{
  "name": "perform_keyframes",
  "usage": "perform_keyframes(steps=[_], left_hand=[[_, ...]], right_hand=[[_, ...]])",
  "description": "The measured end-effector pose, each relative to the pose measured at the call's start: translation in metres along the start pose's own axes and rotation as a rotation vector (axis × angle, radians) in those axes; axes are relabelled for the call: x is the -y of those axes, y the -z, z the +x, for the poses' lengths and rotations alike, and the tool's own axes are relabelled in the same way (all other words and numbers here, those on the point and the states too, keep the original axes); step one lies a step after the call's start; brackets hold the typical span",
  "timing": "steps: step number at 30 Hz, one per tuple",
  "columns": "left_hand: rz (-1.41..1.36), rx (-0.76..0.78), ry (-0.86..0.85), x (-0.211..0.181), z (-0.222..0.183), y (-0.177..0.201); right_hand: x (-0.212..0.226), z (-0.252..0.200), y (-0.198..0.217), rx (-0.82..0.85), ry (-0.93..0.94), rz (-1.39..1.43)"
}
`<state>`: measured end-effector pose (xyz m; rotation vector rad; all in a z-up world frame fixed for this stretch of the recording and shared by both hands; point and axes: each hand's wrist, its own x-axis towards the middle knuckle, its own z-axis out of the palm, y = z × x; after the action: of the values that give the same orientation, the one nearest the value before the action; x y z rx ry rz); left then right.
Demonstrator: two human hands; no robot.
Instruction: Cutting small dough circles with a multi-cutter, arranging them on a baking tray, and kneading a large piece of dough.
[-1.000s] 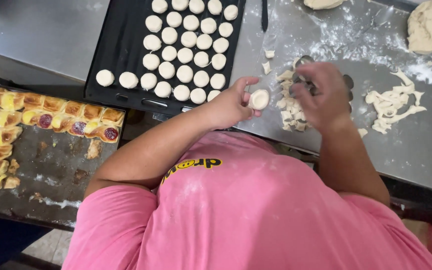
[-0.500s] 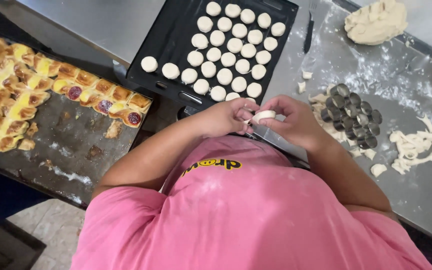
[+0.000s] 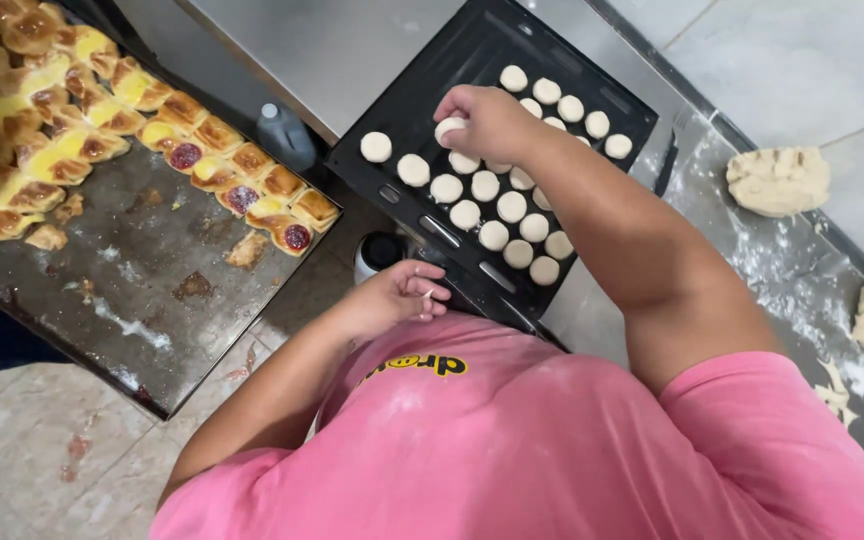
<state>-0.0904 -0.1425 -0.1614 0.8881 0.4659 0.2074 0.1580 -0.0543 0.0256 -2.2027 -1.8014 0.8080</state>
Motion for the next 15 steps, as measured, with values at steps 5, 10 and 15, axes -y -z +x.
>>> perform_keyframes(steps=[5, 10, 15], left_hand=[[-0.054, -0.149, 0.028, 0.006, -0.017, 0.014], [-0.077, -0.213, 0.056, 0.014, -0.014, 0.020], [-0.049, -0.183, 0.096, -0.002, 0.000, 0.010]], right_hand=[[0.022, 0.033, 0.001, 0.230, 0.007, -0.236], [0.041, 0.036, 0.007, 0.429, -0.060, -0.363], [0.027, 0.049, 0.001, 0.373, -0.033, -0.427]])
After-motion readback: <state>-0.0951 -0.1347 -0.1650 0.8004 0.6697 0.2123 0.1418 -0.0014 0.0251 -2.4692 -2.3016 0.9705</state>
